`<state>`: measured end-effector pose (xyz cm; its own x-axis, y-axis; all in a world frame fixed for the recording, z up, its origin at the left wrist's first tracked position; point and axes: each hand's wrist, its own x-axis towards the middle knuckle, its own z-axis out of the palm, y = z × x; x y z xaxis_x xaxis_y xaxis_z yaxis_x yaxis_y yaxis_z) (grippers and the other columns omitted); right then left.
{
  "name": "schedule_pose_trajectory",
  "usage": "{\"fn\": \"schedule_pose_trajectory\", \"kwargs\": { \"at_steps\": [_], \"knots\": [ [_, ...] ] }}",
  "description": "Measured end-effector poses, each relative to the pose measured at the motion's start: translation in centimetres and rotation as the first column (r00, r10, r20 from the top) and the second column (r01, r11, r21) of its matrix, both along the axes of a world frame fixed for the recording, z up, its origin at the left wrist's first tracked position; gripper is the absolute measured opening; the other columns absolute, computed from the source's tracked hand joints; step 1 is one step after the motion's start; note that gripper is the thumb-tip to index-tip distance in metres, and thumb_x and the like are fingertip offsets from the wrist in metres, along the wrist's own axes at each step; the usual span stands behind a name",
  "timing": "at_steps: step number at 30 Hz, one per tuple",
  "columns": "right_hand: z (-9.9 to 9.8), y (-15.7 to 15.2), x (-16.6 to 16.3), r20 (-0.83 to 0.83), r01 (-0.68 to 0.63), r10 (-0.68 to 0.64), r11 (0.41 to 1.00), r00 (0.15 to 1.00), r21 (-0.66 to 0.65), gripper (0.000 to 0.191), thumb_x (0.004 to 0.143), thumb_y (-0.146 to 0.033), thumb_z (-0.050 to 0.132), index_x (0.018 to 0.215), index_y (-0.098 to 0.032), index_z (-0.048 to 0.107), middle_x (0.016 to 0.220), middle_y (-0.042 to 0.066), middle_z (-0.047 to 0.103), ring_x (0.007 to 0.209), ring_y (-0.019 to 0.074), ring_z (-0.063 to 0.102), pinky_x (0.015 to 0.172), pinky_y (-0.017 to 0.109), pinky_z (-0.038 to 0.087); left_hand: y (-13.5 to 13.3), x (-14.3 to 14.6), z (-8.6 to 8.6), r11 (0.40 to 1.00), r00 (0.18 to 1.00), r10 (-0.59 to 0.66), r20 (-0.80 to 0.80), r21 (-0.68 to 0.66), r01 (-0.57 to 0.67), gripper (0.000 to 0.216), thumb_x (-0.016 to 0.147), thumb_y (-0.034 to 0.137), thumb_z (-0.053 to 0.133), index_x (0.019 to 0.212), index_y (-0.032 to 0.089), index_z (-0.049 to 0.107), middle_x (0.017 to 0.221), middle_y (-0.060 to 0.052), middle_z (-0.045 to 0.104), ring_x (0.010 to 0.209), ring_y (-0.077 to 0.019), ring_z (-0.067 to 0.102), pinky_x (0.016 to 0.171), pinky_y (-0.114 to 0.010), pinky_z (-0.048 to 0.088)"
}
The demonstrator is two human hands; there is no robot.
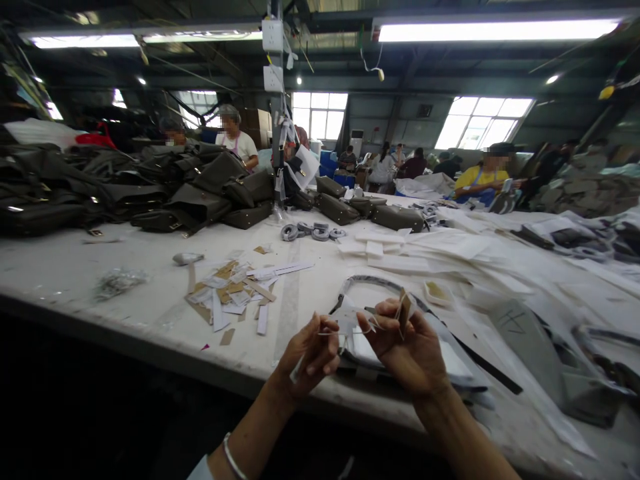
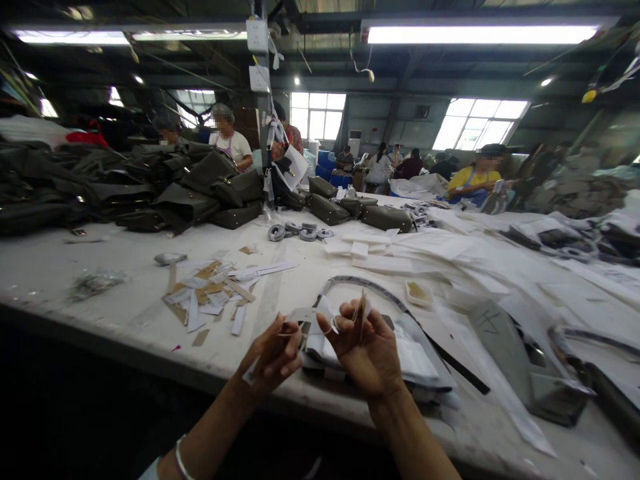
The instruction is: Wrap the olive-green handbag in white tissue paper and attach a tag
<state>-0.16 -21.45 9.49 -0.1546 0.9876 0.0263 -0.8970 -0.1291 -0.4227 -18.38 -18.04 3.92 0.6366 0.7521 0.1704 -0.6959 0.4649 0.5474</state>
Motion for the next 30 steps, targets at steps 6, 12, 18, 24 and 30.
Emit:
{"fn": "schedule_pose_trajectory", "kwargs": {
  "at_steps": [6,12,18,24,30],
  "knots": [
    [-0.5,1.8,-0.9,0.096,-0.025,0.041,0.986,0.994,-0.163,0.017,0.069,-0.022,0.081,0.081,-0.02,0.07,0.077,-0.002,0.07,0.067,0.0127,0.064,0.078,0.036,0.058,1.1,-4.6,0.5,0.984,0.977,0.172,0.128,0.028,-0.177,0.03,0.101,0.035,0.043,0.098,0.016,0.067,0.051,0.006,0.05,0.032,-0.0013,0.021,0.042,-0.014,0.033],
    [1.0,7.0,-4.0,0.236,0.074,0.008,0.939,0.972,-0.337,0.002,0.082,-0.018,0.066,0.083,-0.018,0.068,0.07,0.0,0.069,0.062,0.0131,0.065,0.076,0.034,0.059,2.5,-8.7,-1.1,0.951,0.939,0.31,0.146,-0.066,-0.303,0.037,0.098,0.038,0.049,0.072,0.015,0.061,0.052,0.004,0.045,0.043,-0.0058,0.039,0.056,-0.021,0.045],
    [1.6,16.2,-9.3,0.78,0.197,-0.162,0.979,0.605,0.05,0.017,0.083,-0.031,0.065,0.094,-0.019,0.068,0.103,0.007,0.072,0.101,0.0229,0.066,0.097,0.042,0.051,2.3,-11.0,0.0,0.964,0.948,0.264,0.181,-0.016,-0.265,0.043,0.1,0.036,0.042,0.065,0.015,0.057,0.05,0.005,0.037,0.037,-0.0045,0.027,0.048,-0.019,0.041],
    [0.4,15.4,-9.8,0.983,-0.125,-0.161,0.977,0.091,0.171,0.057,0.075,-0.043,0.075,0.124,-0.016,0.061,0.13,0.017,0.06,0.113,0.031,0.059,0.094,0.049,0.05,2.3,-10.4,1.4,0.978,0.97,0.206,0.131,0.006,-0.208,0.043,0.1,0.038,0.042,0.064,0.016,0.052,0.05,0.005,0.038,0.034,-0.0038,0.026,0.039,-0.015,0.037],
    [-0.6,7.1,-10.1,0.915,-0.245,-0.335,0.89,0.223,0.385,0.04,0.08,-0.041,0.074,0.116,-0.025,0.066,0.117,0.009,0.065,0.101,0.0235,0.063,0.083,0.037,0.053,4.2,-8.3,0.9,0.965,0.971,0.239,-0.026,-0.102,-0.24,0.039,0.099,0.041,0.043,0.07,0.016,0.051,0.051,0.004,0.045,0.034,-0.0025,0.033,0.036,-0.012,0.035]
  ]
}}
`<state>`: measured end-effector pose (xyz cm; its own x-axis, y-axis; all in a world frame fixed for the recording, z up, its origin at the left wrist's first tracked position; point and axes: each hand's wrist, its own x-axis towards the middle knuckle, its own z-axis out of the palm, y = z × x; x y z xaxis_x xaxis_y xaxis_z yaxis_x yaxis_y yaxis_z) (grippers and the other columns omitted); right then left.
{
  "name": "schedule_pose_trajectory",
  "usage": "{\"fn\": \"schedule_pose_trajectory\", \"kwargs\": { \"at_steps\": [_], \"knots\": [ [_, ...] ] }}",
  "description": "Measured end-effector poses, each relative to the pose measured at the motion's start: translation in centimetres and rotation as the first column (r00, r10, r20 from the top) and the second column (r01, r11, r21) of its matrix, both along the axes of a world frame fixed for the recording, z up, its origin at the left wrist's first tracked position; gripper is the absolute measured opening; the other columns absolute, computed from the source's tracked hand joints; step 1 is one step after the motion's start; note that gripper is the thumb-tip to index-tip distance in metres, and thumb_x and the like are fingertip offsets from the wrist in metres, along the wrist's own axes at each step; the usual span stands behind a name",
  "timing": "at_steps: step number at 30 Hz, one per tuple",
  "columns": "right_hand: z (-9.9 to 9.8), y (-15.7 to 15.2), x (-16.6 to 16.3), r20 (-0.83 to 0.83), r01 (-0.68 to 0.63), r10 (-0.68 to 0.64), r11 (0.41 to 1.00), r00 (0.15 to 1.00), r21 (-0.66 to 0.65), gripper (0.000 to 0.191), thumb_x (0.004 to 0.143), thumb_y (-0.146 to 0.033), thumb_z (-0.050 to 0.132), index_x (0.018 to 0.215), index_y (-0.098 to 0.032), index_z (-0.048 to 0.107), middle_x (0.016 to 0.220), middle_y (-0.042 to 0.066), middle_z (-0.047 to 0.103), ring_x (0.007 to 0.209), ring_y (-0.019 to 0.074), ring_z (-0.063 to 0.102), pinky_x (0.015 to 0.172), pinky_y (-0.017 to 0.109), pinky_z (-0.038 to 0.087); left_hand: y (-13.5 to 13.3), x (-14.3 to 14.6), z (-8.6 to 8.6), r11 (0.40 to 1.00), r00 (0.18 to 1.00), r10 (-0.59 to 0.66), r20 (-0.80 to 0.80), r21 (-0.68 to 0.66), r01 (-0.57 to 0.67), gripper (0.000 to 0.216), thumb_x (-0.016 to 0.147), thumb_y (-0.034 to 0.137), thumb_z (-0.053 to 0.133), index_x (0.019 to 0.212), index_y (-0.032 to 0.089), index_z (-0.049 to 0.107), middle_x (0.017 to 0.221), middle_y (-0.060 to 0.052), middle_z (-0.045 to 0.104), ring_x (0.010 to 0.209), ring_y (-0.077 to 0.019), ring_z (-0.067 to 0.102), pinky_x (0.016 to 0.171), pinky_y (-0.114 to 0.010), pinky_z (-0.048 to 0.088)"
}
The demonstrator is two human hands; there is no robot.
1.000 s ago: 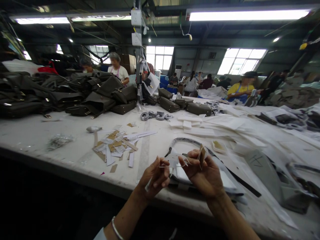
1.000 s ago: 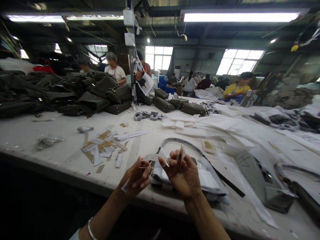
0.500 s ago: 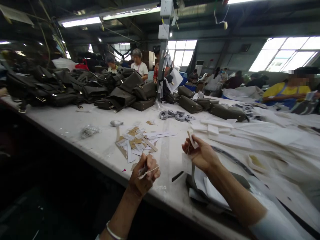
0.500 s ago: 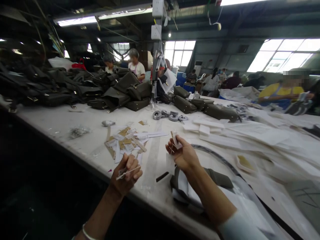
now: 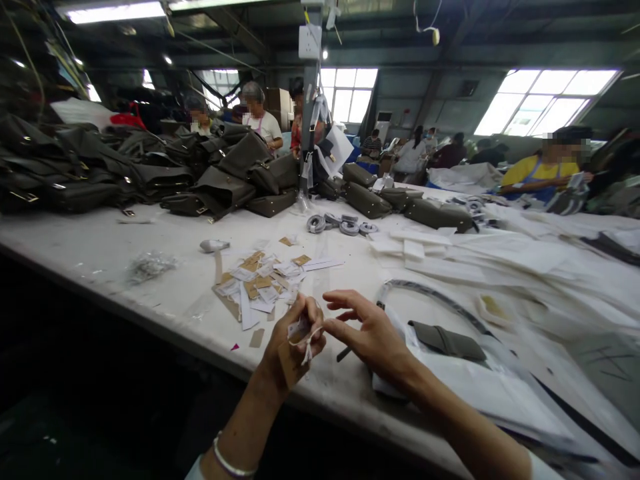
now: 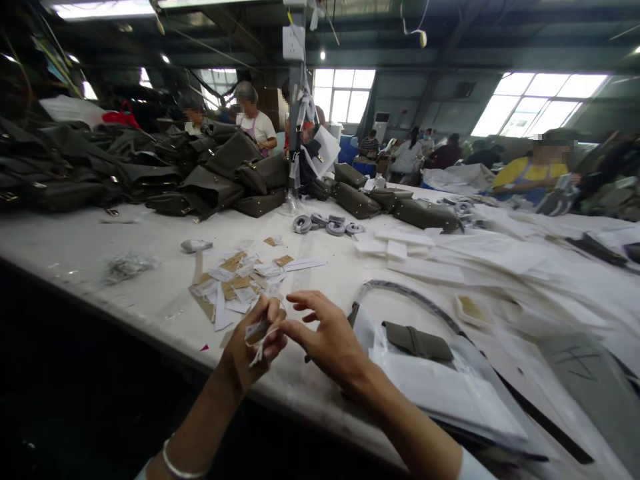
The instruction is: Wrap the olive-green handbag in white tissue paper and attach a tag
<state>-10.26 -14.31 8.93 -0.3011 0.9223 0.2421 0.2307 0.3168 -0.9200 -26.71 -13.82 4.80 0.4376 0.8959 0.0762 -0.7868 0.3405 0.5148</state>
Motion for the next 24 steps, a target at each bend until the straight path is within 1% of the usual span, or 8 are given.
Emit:
{"fn": "schedule_pose_trajectory", "kwargs": {
  "at_steps": [2,5,10,13,16,18,21,24],
  "knots": [
    [0.5,-1.7,0.4,0.054,0.015,-0.029,0.972,0.998,0.235,0.036,0.083,-0.036,0.073,0.117,-0.027,0.066,0.118,0.008,0.064,0.106,0.0231,0.06,0.088,0.037,0.051,0.4,0.8,-0.2,0.995,0.999,-0.026,-0.031,-0.097,0.023,0.039,0.099,0.041,0.043,0.072,0.016,0.051,0.052,0.005,0.048,0.03,-0.0006,0.03,0.033,-0.011,0.031],
    [0.9,-2.9,1.1,0.271,-0.134,0.004,0.876,0.963,0.463,0.037,0.086,-0.025,0.068,0.123,-0.028,0.062,0.121,0.008,0.064,0.109,0.024,0.058,0.094,0.04,0.047,0.3,2.3,-0.5,0.964,0.999,-0.019,-0.036,-0.264,0.008,0.033,0.097,0.039,0.05,0.073,0.016,0.05,0.05,0.007,0.045,0.03,-0.0004,0.031,0.032,-0.011,0.031],
    [-0.2,-3.1,2.4,0.498,-0.243,-0.151,0.731,0.854,0.638,0.021,0.094,-0.014,0.05,0.102,-0.022,0.067,0.103,0.007,0.069,0.088,0.0213,0.056,0.08,0.037,0.048,-0.9,5.1,-1.1,0.956,0.992,-0.075,-0.1,-0.291,0.042,0.038,0.094,0.04,0.055,0.066,0.018,0.044,0.041,0.01,0.034,0.029,-0.0014,0.024,0.03,-0.011,0.024],
    [-0.5,-3.9,3.7,0.557,-0.269,-0.209,0.707,0.804,0.654,0.022,0.096,-0.013,0.045,0.093,-0.019,0.066,0.091,0.008,0.069,0.079,0.0194,0.054,0.075,0.035,0.046,-1.8,6.1,-1.7,0.975,0.971,-0.116,-0.209,-0.209,0.072,0.04,0.09,0.049,0.059,0.067,0.018,0.046,0.04,0.011,0.031,0.03,-0.0014,0.016,0.03,-0.013,0.02],
    [0.3,-6.1,5.5,0.592,-0.223,-0.183,0.808,0.785,0.546,0.018,0.094,-0.018,0.051,0.081,-0.018,0.063,0.081,0.006,0.066,0.076,0.0191,0.054,0.074,0.036,0.045,-2.6,6.4,-2.3,0.997,0.894,-0.078,-0.441,-0.037,0.068,0.047,0.084,0.059,0.061,0.07,0.016,0.052,0.049,0.007,0.046,0.031,-0.0004,0.02,0.032,-0.015,0.016],
    [1.3,-8.1,6.8,0.529,-0.155,-0.073,0.914,0.845,0.374,0.014,0.089,-0.021,0.058,0.075,-0.02,0.06,0.084,0.006,0.066,0.08,0.0197,0.057,0.076,0.036,0.045,-3.0,6.4,-2.6,0.993,0.819,-0.057,-0.57,0.049,0.103,0.05,0.084,0.063,0.058,0.071,0.015,0.055,0.052,0.003,0.052,0.032,-0.001,0.022,0.033,-0.017,0.012],
    [2.5,-11.1,8.8,0.195,-0.125,0.122,0.992,0.973,0.007,0.02,0.086,-0.026,0.063,0.067,-0.021,0.057,0.099,0.005,0.068,0.094,0.0213,0.061,0.086,0.036,0.047,-3.3,6.6,-2.9,0.981,0.754,-0.041,-0.655,0.118,0.156,0.053,0.083,0.067,0.055,0.073,0.016,0.057,0.049,0.003,0.05,0.036,-0.0037,0.026,0.038,-0.019,0.013],
    [2.8,-12.6,10.1,-0.269,-0.204,0.142,0.954,0.953,-0.219,0.027,0.083,-0.039,0.067,0.065,-0.021,0.058,0.104,0.007,0.069,0.115,0.0294,0.056,0.102,0.046,0.04,-3.6,7.5,-3.0,0.958,0.72,0.008,-0.694,0.212,0.195,0.052,0.081,0.066,0.059,0.073,0.015,0.059,0.052,0.004,0.048,0.044,-0.0061,0.034,0.044,-0.02,0.021]
  ]
}}
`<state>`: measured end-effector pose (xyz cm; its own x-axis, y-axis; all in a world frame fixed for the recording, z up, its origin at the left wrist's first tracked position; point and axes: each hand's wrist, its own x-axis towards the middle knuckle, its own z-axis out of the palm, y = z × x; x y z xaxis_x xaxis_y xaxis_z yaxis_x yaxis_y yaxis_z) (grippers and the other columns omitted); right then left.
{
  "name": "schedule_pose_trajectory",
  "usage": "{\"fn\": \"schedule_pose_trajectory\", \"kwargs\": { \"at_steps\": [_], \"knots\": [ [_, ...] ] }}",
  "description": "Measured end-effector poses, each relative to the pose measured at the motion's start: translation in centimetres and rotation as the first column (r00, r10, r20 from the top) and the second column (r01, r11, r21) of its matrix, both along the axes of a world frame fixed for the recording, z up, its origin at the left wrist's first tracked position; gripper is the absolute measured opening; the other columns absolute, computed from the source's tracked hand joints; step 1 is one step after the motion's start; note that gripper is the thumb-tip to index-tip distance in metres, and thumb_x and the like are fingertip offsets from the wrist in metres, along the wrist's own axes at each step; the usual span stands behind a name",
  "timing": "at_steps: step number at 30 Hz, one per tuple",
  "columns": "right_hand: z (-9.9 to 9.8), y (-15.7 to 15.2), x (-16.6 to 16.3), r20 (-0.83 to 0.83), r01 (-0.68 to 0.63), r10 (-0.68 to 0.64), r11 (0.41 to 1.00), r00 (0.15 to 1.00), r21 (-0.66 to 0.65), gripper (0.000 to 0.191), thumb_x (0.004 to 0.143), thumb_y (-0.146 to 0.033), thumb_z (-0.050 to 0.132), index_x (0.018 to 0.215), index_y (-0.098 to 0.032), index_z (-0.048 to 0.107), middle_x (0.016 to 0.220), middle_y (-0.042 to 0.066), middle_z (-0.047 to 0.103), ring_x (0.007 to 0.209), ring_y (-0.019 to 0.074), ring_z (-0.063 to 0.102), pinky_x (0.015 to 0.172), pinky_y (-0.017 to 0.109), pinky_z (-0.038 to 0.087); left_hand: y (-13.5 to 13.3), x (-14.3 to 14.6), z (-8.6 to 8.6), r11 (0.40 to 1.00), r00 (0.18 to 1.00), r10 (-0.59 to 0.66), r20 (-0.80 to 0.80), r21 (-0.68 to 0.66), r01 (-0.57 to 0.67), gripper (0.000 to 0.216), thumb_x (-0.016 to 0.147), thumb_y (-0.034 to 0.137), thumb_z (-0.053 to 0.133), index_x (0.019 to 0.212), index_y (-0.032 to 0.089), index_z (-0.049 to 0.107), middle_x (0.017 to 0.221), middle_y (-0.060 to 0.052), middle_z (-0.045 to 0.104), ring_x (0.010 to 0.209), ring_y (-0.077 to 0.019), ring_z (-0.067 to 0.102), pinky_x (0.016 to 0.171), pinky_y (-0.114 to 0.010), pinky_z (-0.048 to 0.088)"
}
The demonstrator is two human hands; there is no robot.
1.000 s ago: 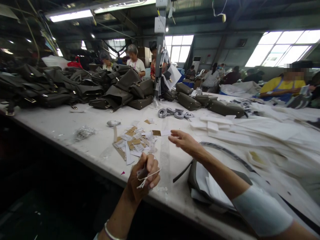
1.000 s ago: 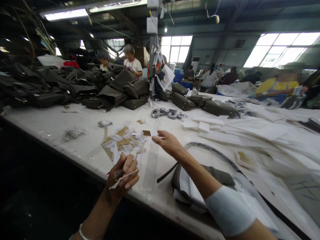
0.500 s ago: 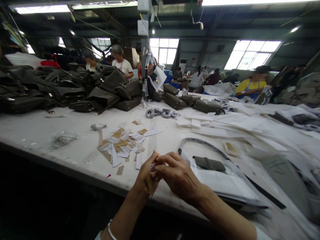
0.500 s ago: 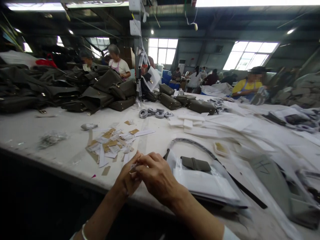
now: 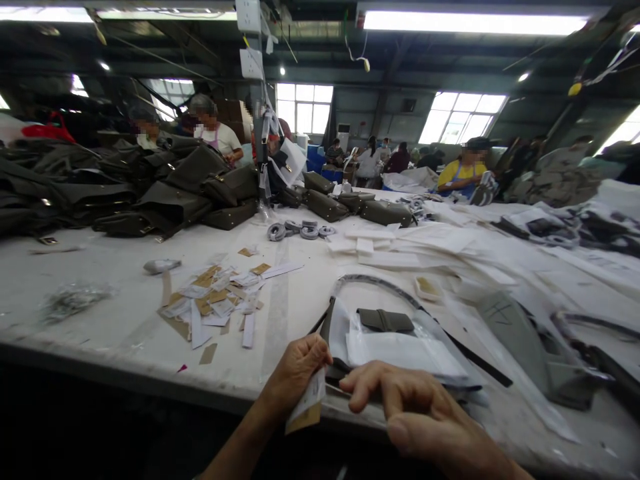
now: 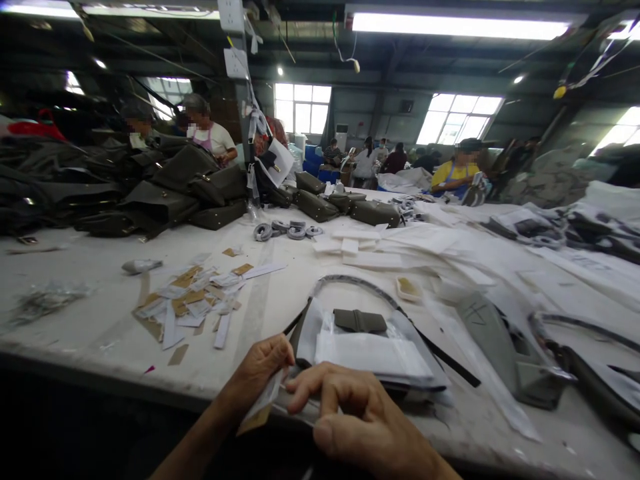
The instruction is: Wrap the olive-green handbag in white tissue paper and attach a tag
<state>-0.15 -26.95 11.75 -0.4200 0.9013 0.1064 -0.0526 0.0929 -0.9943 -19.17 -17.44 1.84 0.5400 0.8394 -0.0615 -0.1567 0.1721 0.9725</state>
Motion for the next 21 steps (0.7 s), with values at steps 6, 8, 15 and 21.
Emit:
{"fn": "schedule_pose_trajectory", "kwargs": {
  "at_steps": [6,8,15,21],
  "knots": [
    [1.8,1.3,1.2,-0.486,0.121,-0.207,0.972,0.849,-0.204,0.024,0.081,-0.042,0.07,0.069,-0.023,0.064,0.068,0.001,0.061,0.069,0.0184,0.062,0.079,0.04,0.056,1.5,1.4,1.0,0.986,0.996,-0.05,-0.078,0.155,0.062,0.056,0.085,0.069,0.05,0.082,0.015,0.062,0.069,-0.003,0.06,0.048,-0.0086,0.046,0.045,-0.02,0.031],
    [3.4,2.4,2.4,-0.494,0.215,-0.297,0.952,0.817,-0.216,0.025,0.077,-0.041,0.075,0.068,-0.022,0.063,0.062,-0.001,0.056,0.052,0.0117,0.052,0.056,0.028,0.053,3.5,1.3,1.6,0.983,0.997,-0.035,-0.064,0.178,0.046,0.061,0.085,0.072,0.043,0.086,0.015,0.062,0.078,-0.007,0.064,0.055,-0.0132,0.056,0.048,-0.022,0.04],
    [3.3,10.2,6.5,-0.017,0.468,-0.487,0.847,0.873,-0.253,0.03,0.071,-0.028,0.081,0.095,-0.015,0.068,0.067,0.001,0.063,0.042,0.0044,0.039,0.033,0.015,0.027,12.5,2.1,0.8,0.921,0.893,0.308,-0.329,0.337,-0.194,0.016,0.081,0.034,0.059,0.076,0.019,0.063,0.073,-0.002,0.063,0.074,-0.0177,0.058,0.067,-0.026,0.043],
    [-4.7,19.1,6.9,0.508,0.443,-0.22,0.815,0.833,-0.374,0.023,0.069,-0.022,0.064,0.092,-0.016,0.063,0.057,0.0,0.066,0.034,0.0066,0.041,0.029,0.015,0.03,15.6,5.4,-2.7,0.979,0.932,0.179,-0.316,0.149,-0.137,0.01,0.073,0.019,0.059,0.079,0.019,0.068,0.061,-0.001,0.062,0.054,-0.0146,0.056,0.057,-0.025,0.043]
  ]
}}
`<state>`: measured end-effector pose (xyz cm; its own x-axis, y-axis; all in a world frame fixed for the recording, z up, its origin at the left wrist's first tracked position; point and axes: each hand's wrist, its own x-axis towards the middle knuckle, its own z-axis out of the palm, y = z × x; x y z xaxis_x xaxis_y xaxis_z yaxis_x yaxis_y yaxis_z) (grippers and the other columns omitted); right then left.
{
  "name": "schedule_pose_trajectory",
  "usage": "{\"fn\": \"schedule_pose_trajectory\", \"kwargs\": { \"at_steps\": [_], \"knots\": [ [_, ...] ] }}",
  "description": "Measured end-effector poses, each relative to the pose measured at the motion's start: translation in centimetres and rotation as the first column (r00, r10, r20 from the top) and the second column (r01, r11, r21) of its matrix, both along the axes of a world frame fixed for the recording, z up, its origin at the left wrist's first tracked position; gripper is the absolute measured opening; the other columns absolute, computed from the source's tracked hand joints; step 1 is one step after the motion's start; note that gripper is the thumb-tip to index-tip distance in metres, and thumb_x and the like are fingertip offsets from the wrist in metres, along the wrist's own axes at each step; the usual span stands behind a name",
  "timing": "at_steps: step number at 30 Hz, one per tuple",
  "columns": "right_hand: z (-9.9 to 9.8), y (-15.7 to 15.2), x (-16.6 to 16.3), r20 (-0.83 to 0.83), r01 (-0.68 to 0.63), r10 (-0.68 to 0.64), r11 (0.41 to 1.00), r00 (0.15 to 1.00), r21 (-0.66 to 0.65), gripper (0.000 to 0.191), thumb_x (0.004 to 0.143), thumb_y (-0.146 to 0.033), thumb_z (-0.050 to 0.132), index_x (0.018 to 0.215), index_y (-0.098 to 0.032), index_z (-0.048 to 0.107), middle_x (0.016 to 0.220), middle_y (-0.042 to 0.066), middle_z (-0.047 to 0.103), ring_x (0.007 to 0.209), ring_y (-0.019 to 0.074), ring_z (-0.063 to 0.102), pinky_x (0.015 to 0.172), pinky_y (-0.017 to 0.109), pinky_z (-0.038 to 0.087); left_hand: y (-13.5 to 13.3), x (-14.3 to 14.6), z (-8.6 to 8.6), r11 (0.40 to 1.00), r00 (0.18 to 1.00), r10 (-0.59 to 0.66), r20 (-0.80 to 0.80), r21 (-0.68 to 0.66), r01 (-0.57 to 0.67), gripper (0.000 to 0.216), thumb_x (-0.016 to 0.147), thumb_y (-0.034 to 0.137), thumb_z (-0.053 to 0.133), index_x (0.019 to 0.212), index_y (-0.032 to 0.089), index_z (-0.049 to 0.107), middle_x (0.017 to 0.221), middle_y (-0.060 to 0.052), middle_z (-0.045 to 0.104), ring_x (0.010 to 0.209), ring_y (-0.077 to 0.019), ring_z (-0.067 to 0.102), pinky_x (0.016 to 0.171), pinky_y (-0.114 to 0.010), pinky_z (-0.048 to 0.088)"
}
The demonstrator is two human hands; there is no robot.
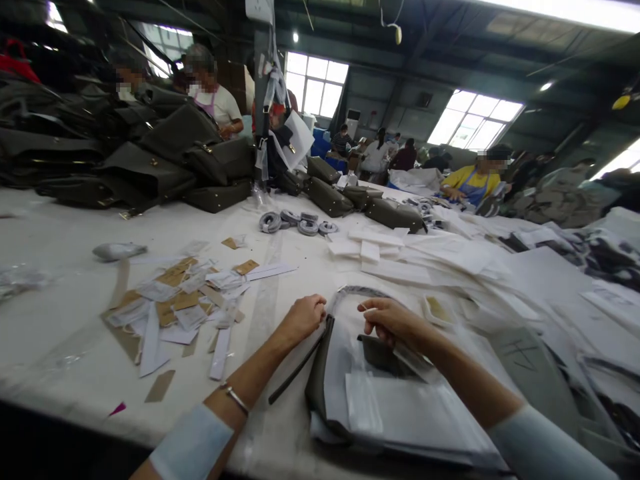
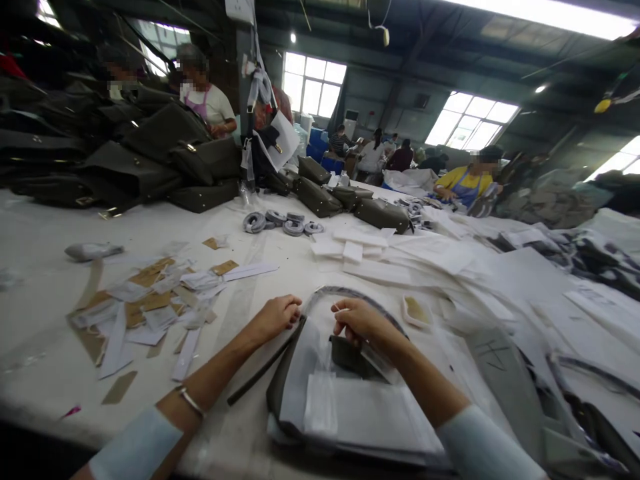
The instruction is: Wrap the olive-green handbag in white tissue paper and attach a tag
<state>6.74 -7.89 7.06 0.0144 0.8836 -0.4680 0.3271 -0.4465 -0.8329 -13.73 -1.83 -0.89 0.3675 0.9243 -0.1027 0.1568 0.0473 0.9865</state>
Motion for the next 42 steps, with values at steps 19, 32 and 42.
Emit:
{"fn": "schedule_pose_trajectory", "kwargs": {
  "at_steps": [19,32,42],
  "knots": [
    [-4.5,5.0,0.0,-0.533,-0.406,0.235,0.884,0.813,-0.23,0.036,0.073,-0.028,0.075,0.103,-0.015,0.06,0.07,-0.003,0.064,0.048,0.0075,0.057,0.046,0.019,0.052,0.6,0.4,-0.1,0.961,0.981,0.01,-0.195,0.274,0.045,0.01,0.076,0.018,0.061,0.068,0.022,0.065,0.074,-0.001,0.059,0.071,-0.0169,0.055,0.07,-0.028,0.04],
    [-2.7,2.3,1.4,0.106,-0.346,0.352,0.935,0.93,-0.077,0.05,0.061,-0.02,0.073,0.109,-0.016,0.059,0.076,-0.002,0.067,0.058,0.0098,0.054,0.052,0.021,0.039,0.8,0.4,0.7,1.0,0.999,-0.028,0.038,-0.009,0.028,0.017,0.077,0.032,0.048,0.069,0.02,0.056,0.076,-0.001,0.063,0.074,-0.0167,0.057,0.071,-0.028,0.045],
    [-2.8,1.5,1.6,0.143,-0.192,0.197,0.98,0.97,-0.053,0.017,0.06,-0.024,0.074,0.069,-0.016,0.061,0.055,-0.005,0.056,0.05,0.0072,0.045,0.048,0.021,0.031,0.7,0.2,1.2,0.982,0.951,0.12,0.284,-0.172,-0.072,0.019,0.069,0.037,0.055,0.066,0.018,0.054,0.067,0.002,0.059,0.067,-0.0117,0.051,0.071,-0.026,0.042]
  ]
}}
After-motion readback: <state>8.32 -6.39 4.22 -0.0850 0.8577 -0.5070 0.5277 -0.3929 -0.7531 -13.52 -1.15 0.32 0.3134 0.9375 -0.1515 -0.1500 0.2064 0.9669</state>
